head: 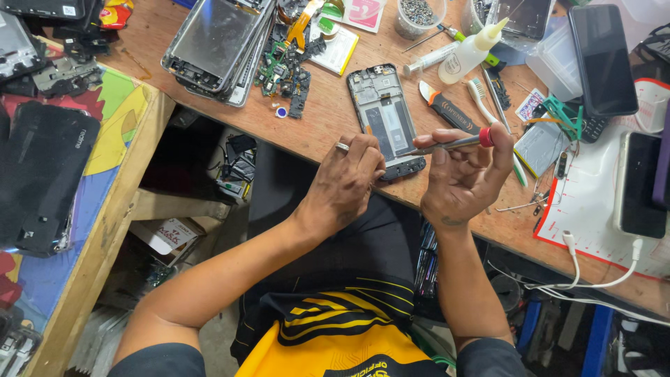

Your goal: The person removes the battery from a smartphone using a prying tool, then uses a screwdriver to remove screws and a small internal component. The removed parts are placed on the workbench.

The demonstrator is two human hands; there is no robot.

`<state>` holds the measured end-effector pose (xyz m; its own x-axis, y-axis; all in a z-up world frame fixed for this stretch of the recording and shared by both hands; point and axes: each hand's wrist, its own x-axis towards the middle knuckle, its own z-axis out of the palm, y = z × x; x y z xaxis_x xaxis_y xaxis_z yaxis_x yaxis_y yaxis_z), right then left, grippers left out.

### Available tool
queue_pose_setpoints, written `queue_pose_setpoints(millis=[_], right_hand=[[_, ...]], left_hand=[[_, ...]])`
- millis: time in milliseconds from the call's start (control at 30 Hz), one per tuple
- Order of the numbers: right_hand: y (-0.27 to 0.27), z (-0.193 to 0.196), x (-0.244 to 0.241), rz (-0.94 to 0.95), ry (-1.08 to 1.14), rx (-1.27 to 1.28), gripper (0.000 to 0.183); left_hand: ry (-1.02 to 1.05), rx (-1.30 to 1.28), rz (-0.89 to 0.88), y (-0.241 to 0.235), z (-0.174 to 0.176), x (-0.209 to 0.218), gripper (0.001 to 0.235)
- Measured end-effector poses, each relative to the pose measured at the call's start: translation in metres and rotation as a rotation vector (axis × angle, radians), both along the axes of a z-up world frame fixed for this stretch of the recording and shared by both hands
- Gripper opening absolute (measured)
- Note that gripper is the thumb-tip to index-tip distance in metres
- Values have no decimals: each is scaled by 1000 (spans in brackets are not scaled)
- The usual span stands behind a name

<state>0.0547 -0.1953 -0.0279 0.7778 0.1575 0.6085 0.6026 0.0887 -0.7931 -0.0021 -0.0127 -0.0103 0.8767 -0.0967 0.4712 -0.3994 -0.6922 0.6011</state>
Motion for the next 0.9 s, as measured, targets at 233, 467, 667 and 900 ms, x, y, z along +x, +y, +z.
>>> queue_pose_setpoints(millis=[233, 467, 667, 900], right_hand=[[1, 3, 3, 40, -34, 8, 64], [0, -1, -1, 164, -22, -32, 64], [-5, -2, 1, 95, -15, 7, 58], [-11, 1, 3, 60, -20, 6, 58]], left_hand=[[36, -42, -2, 6, 1, 4, 11], [93, -268, -55, 15, 11, 1, 16], [198, -231, -51, 14, 19, 9, 11], [265, -186, -143, 27, 16, 13, 14]])
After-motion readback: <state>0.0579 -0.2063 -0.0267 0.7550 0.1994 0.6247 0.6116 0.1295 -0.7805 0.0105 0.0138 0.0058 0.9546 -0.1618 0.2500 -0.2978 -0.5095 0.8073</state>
